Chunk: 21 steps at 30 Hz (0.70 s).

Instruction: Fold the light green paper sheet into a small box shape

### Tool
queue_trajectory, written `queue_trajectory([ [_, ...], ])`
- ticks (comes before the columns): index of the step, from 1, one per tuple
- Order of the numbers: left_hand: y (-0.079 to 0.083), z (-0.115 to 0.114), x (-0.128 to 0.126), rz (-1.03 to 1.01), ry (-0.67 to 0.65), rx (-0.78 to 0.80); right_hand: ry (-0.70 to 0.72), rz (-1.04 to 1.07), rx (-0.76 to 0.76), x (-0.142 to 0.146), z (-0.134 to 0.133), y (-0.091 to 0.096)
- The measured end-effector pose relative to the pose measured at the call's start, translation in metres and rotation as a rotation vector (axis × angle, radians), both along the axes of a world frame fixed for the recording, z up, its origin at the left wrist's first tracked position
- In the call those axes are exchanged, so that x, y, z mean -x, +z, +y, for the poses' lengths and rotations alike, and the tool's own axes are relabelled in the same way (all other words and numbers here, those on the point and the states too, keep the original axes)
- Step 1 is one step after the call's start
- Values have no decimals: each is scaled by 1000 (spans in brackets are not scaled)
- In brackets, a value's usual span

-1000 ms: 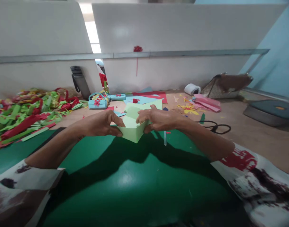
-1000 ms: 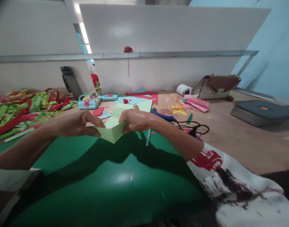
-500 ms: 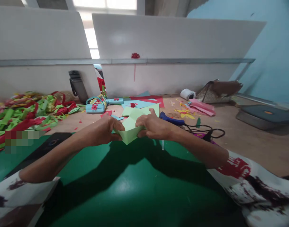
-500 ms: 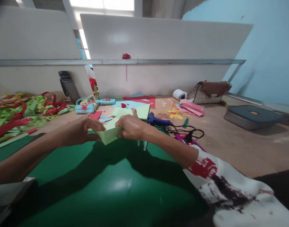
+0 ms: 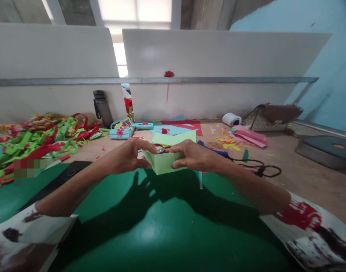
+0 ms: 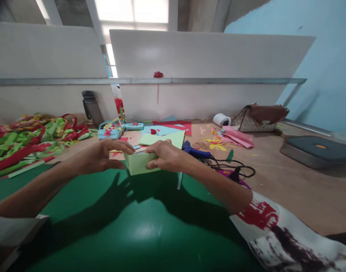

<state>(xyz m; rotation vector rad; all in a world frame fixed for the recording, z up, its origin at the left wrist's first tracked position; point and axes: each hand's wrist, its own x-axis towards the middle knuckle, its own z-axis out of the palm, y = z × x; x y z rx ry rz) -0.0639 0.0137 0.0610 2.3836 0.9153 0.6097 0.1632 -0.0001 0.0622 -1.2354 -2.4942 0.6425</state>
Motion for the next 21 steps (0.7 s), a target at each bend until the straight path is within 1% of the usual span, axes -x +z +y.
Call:
queue_trajectory([
  [2,7,-1,1,-72,59,-11,-5,136,168,-4,1,4],
  [4,9,-1,0,-246,117,10,4,273,302,-6,2,7],
  [5,6,0,-2,-360,165,34,-1,331,334,-6,2,7],
  [6,1,2,-5,-489,260,50,-13,379,342,-5,2,7],
  [8,-12,5,-11,-691,516,96,-57,442,303,-2,1,5],
  [9,-19,6,-15,-727,605,131,-85,457,264,0,1,4],
  [10,-27,6,-18,-738,637,133,-113,466,220,1,0,2],
  [12,-39,2,-25,-745,656,132,-168,481,136,3,0,-2],
  [14,-49,-5,-31,-727,633,139,-206,486,73,3,0,-5],
  [16,-55,-13,-36,-689,572,152,-222,473,41,3,1,-9],
  [18,-59,-19,-40,-673,479,176,-223,449,29,2,2,-13],
  [21,-63,-19,-42,-664,383,217,-213,407,4,3,3,-17],
])
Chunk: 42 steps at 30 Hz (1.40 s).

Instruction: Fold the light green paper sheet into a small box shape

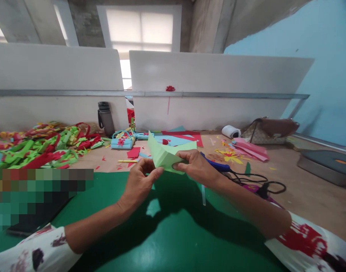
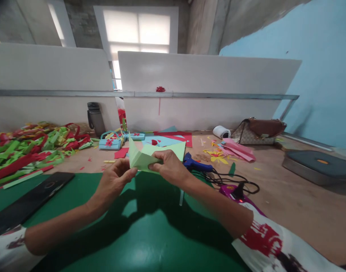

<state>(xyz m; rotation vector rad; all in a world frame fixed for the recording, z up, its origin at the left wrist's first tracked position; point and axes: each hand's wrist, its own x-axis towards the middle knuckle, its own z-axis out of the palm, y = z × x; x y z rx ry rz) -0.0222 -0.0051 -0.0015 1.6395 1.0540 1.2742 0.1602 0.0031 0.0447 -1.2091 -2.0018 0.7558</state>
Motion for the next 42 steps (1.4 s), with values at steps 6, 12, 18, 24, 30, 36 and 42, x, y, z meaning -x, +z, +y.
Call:
queue_trajectory([
  [6,-7,5,1,31,-8,-23,30,-90,-82,3,0,-7],
  [12,-14,3,4,75,-5,-48,46,-160,-166,5,0,-9],
  [18,-15,1,4,117,-30,-51,43,-229,-205,8,-4,-6],
  [24,-20,-1,5,134,-45,-51,50,-268,-195,7,-5,-5],
  [30,-21,-4,5,126,-66,-34,156,-215,-128,1,0,-6],
  [36,-19,-8,5,102,-99,-6,217,-202,-52,-1,3,-6],
  [42,-20,-9,4,110,-96,-1,203,-220,-63,-1,4,-9],
])
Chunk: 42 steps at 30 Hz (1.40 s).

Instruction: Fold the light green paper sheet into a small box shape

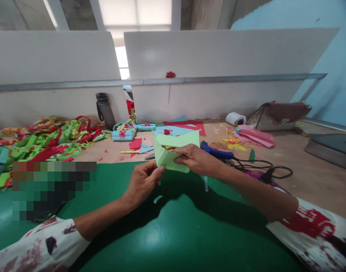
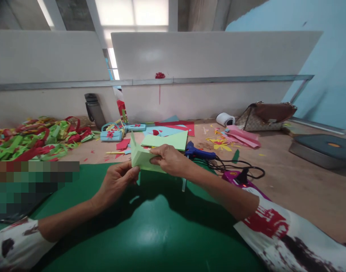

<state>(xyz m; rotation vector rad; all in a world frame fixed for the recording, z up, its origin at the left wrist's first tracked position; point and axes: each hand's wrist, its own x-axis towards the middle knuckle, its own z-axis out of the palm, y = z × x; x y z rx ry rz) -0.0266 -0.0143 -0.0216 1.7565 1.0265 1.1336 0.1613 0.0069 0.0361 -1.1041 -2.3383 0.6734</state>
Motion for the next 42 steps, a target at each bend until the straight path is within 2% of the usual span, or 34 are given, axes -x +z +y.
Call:
queue_trajectory([
  [13,0,-1,8,100,-23,-50,-75,-83,-79,3,-7,4],
  [19,1,4,17,55,81,-45,-88,-101,-116,5,-10,5],
  [25,2,3,11,30,75,-36,-46,37,-60,2,-7,-2],
  [29,5,2,6,54,100,-61,15,57,-15,4,-9,-4],
  [33,6,1,4,94,110,-117,16,144,19,10,-17,-3],
  [38,7,-1,0,145,58,-213,-54,227,70,16,-23,-4],
  [42,6,-1,-3,162,28,-250,47,426,80,18,-25,-7],
])
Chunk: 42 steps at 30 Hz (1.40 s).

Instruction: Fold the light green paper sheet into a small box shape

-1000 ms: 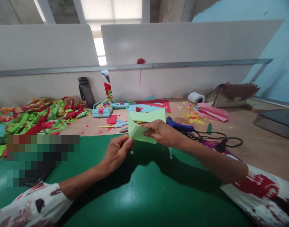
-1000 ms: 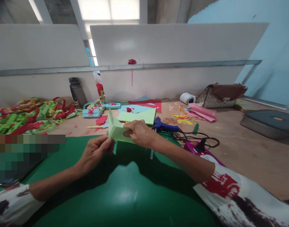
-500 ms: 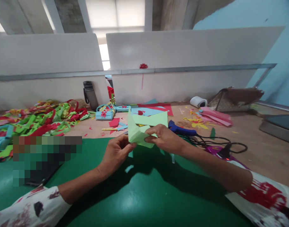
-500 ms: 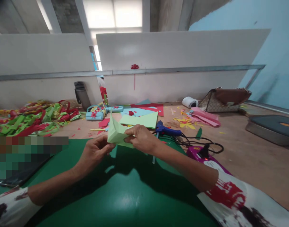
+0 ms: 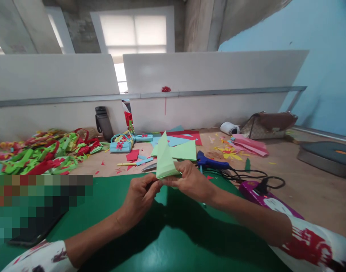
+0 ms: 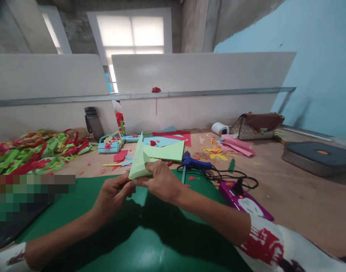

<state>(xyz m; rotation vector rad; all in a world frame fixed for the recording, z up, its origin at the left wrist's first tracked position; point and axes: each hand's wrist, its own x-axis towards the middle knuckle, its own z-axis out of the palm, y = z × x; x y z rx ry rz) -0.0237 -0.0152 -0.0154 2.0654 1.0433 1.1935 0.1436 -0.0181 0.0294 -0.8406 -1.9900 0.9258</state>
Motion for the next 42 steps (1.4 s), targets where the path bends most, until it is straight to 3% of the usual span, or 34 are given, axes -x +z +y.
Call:
queue_trajectory([
  [13,-1,-1,5,14,-7,33,23,20,6,-1,-1,-7],
  [23,-1,-3,6,3,-42,52,12,-21,-141,0,-1,-13],
  [30,-3,-2,7,0,3,126,-108,-263,-350,3,1,-22],
  [42,-5,-2,8,19,27,192,-114,-448,-331,4,0,-22],
])
